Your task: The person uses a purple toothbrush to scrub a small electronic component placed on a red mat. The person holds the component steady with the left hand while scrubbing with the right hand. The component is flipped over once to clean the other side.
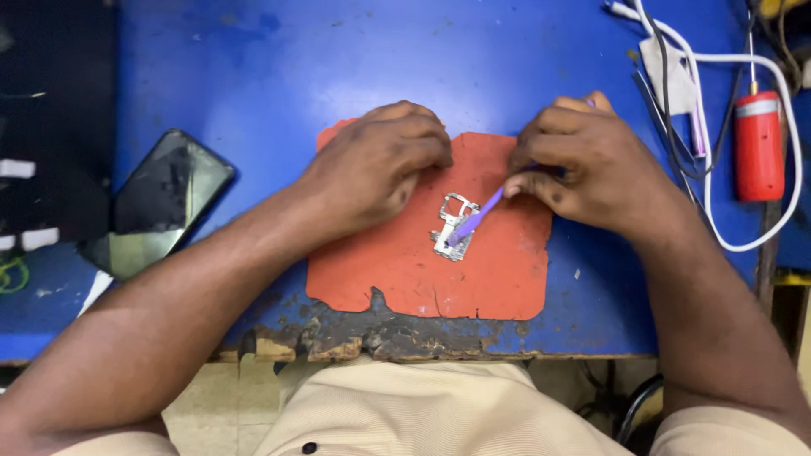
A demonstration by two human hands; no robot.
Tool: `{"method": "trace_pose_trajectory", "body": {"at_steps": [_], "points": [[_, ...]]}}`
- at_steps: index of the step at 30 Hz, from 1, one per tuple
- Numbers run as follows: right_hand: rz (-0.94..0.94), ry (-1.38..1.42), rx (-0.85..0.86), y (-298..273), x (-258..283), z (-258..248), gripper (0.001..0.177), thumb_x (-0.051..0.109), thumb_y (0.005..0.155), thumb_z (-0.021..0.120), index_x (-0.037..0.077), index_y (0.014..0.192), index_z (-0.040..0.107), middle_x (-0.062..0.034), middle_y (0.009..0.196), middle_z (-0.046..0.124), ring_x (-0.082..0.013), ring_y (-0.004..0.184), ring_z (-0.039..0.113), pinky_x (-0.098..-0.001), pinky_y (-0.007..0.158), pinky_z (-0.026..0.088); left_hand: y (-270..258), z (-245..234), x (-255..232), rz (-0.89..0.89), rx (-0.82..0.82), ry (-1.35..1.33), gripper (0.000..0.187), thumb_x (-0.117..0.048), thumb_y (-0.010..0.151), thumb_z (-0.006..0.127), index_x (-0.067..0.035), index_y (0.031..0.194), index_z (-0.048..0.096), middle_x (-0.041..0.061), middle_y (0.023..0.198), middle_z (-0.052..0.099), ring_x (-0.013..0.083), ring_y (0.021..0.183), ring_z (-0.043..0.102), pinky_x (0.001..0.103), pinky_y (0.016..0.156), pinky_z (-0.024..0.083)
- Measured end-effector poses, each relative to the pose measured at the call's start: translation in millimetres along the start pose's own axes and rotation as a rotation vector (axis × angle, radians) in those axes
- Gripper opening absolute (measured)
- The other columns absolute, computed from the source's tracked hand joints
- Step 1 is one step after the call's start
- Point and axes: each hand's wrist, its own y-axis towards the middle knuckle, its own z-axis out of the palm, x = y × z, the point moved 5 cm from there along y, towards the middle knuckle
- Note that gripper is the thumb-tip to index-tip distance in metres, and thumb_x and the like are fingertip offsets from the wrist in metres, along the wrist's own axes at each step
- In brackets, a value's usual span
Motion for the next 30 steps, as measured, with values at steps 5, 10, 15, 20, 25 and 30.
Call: {"method": "trace_pose_trajectory", "body": {"at_steps": [5,10,15,20,25,30], "points": [[-0.046,-0.095,-0.083,-4.2,-1.7,-7.1,0.019,0.019,0.078,0.088,0.015,0.084,0.071,0.0032,0.093,0.067,-0.0199,0.091,0.059,-0.0412,0.085,0.035,-2.2,-6.6,-5.1,-0.033,0.005,0.037,0.031,0.008,0.076,0.065,-0.005,0.104,0.070,0.006,0.115,0.069,0.0275,0.118,0.063,0.041,0.099,0.051],[-0.086,-0.076,-0.026,-3.9,0.7,1.5,0.018,0.013,0.071,0.087,0.015,0.076,0.070,0.0050,0.087,0.067,-0.0189,0.088,0.059,-0.0416,0.082,0.033,-0.7,-8.7,-6.7,-0.018,-0.017,0.071,0.034,0.010,0.075,0.065,-0.005,0.106,0.070,0.005,0.115,0.069,0.0261,0.117,0.063,0.041,0.105,0.049],[-0.115,-0.054,-0.046,0.7,4.7,0.8,0.019,0.009,0.071,0.085,0.018,0.078,0.068,0.0055,0.089,0.066,-0.0187,0.092,0.059,-0.0426,0.088,0.035,-1.8,-7.7,-5.4,-0.006,-0.030,0.072,0.033,0.010,0.076,0.066,-0.005,0.106,0.070,0.005,0.114,0.069,0.0258,0.115,0.063,0.041,0.106,0.048],[-0.111,-0.029,-0.013,-0.7,5.3,3.3,0.021,0.013,0.073,0.087,0.017,0.079,0.067,0.0052,0.090,0.065,-0.0195,0.090,0.058,-0.0427,0.086,0.034,-2.4,-6.6,-4.1,0.002,-0.038,0.082,0.033,0.010,0.076,0.066,-0.005,0.105,0.070,0.005,0.114,0.069,0.0254,0.114,0.063,0.042,0.107,0.047],[-0.147,-0.054,-0.017,-1.1,5.1,2.2,0.021,0.008,0.068,0.085,0.016,0.078,0.068,0.0049,0.088,0.065,-0.0193,0.090,0.059,-0.0442,0.088,0.035,-2.5,-7.0,-5.3,-0.007,-0.039,0.086,0.030,0.010,0.079,0.066,-0.005,0.105,0.071,0.005,0.114,0.069,0.0252,0.114,0.063,0.041,0.107,0.047],[-0.069,-0.083,-0.052,-4.2,-3.1,4.6,0.020,0.012,0.077,0.087,0.017,0.083,0.069,0.0057,0.094,0.066,-0.0186,0.093,0.059,-0.0411,0.086,0.034,-2.2,-6.8,-4.7,-0.001,-0.032,0.089,0.030,0.010,0.079,0.066,-0.005,0.105,0.071,0.005,0.113,0.069,0.0256,0.114,0.063,0.042,0.107,0.047]]}}
